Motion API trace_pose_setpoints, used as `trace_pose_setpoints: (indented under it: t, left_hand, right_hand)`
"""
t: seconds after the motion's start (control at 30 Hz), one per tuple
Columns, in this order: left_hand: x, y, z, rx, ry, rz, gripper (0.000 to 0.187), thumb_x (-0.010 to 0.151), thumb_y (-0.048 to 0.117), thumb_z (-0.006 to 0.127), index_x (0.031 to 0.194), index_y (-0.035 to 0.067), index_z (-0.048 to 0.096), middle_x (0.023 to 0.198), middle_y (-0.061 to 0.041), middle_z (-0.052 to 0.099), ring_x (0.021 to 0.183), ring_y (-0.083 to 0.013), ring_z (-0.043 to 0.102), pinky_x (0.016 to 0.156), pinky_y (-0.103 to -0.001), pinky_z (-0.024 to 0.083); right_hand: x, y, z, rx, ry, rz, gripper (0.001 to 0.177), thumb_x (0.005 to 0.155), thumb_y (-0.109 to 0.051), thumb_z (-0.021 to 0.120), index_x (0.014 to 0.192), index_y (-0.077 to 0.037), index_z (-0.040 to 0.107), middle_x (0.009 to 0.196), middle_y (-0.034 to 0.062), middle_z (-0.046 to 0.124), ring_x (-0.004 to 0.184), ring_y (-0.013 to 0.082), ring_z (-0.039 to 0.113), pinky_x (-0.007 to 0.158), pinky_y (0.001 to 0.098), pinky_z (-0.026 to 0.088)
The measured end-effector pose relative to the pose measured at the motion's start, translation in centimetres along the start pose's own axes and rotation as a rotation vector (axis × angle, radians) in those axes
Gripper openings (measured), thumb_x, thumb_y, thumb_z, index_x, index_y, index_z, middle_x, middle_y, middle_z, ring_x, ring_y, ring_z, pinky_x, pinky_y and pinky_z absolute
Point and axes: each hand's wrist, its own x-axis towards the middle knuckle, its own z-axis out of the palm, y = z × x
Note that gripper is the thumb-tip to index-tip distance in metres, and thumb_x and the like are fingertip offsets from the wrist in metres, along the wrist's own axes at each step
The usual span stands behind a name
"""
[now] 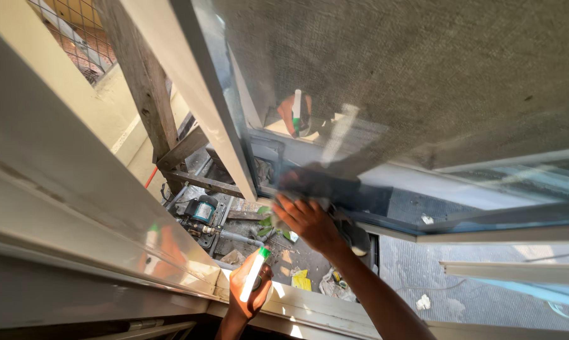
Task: The person cleans the window glass and screen using a cloth and a spray bottle.
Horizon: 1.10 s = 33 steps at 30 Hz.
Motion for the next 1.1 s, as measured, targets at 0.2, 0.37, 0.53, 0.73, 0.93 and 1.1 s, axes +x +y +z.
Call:
trace_pose_setpoints:
  t: [0.2, 0.37, 0.53, 0.73, 0.93, 1.1]
  left_hand:
    - [0.3, -0.6, -1.8, -0.018, -0.010, -0.076, 0.047, 0.079, -0.003, 0.067, 0.126, -0.008, 0.063, 0.073, -0.009, 0.070, 0.060, -0.0169, 0.070, 0.059, -0.028, 0.055]
    - [0.9, -0.1, -0.4, 0.031, 0.008, -0.034, 0.046, 0.080, -0.001, 0.069, 0.125, -0.008, 0.063, 0.072, -0.011, 0.069, 0.058, -0.0178, 0.068, 0.057, -0.028, 0.054]
    - [0.3, -0.4, -0.7, 0.017, 0.014, -0.006, 0.044, 0.082, -0.001, 0.067, 0.125, -0.009, 0.062, 0.074, -0.011, 0.070, 0.063, -0.0180, 0.071, 0.062, -0.028, 0.056]
    - [-0.8, -0.2, -1.3, 0.036, 0.035, -0.053, 0.045, 0.082, -0.001, 0.065, 0.127, -0.008, 0.063, 0.069, -0.010, 0.070, 0.060, -0.0181, 0.070, 0.061, -0.029, 0.056]
    - [-0.1, -0.8, -1.1, -0.018, 0.024, -0.024, 0.048, 0.078, -0.003, 0.067, 0.126, -0.008, 0.061, 0.073, -0.009, 0.069, 0.062, -0.0177, 0.070, 0.062, -0.028, 0.056]
    - [0.8, -1.1, 0.8, 0.047, 0.021, -0.037, 0.045, 0.078, -0.002, 0.071, 0.122, -0.006, 0.063, 0.072, -0.009, 0.067, 0.058, -0.0179, 0.067, 0.059, -0.028, 0.054]
  right_hand:
    - [-1.3, 1.3, -5.6, -0.034, 0.584, 0.394, 0.073, 0.073, -0.034, 0.096, 0.137, -0.020, 0.063, 0.139, 0.0079, 0.055, 0.113, 0.0286, 0.050, 0.094, 0.0467, 0.035]
    - [6.0, 1.8, -9.7, -0.028, 0.792, 0.447, 0.060, 0.087, -0.033, 0.093, 0.135, -0.012, 0.065, 0.145, 0.0137, 0.053, 0.127, 0.0290, 0.051, 0.102, 0.0484, 0.035]
    - [8.1, -1.5, -2.5, -0.192, 0.526, 0.251, 0.045, 0.095, -0.024, 0.072, 0.139, -0.030, 0.066, 0.151, -0.0081, 0.053, 0.114, 0.0165, 0.047, 0.096, 0.0407, 0.035]
    - [-1.0, -3.0, 4.4, 0.013, 0.094, 0.153, 0.063, 0.089, -0.020, 0.077, 0.149, -0.023, 0.056, 0.155, -0.0021, 0.053, 0.114, 0.0188, 0.049, 0.095, 0.0422, 0.038]
    - [-5.3, 2.2, -4.5, 0.019, 0.580, 0.535, 0.054, 0.083, -0.023, 0.081, 0.134, -0.022, 0.062, 0.145, 0.0014, 0.056, 0.122, 0.0219, 0.051, 0.097, 0.0473, 0.038]
    - [-3.3, 6.2, -11.3, -0.047, 0.816, 0.566, 0.041, 0.083, -0.024, 0.080, 0.122, -0.022, 0.070, 0.139, 0.0033, 0.058, 0.117, 0.0230, 0.051, 0.097, 0.0483, 0.038]
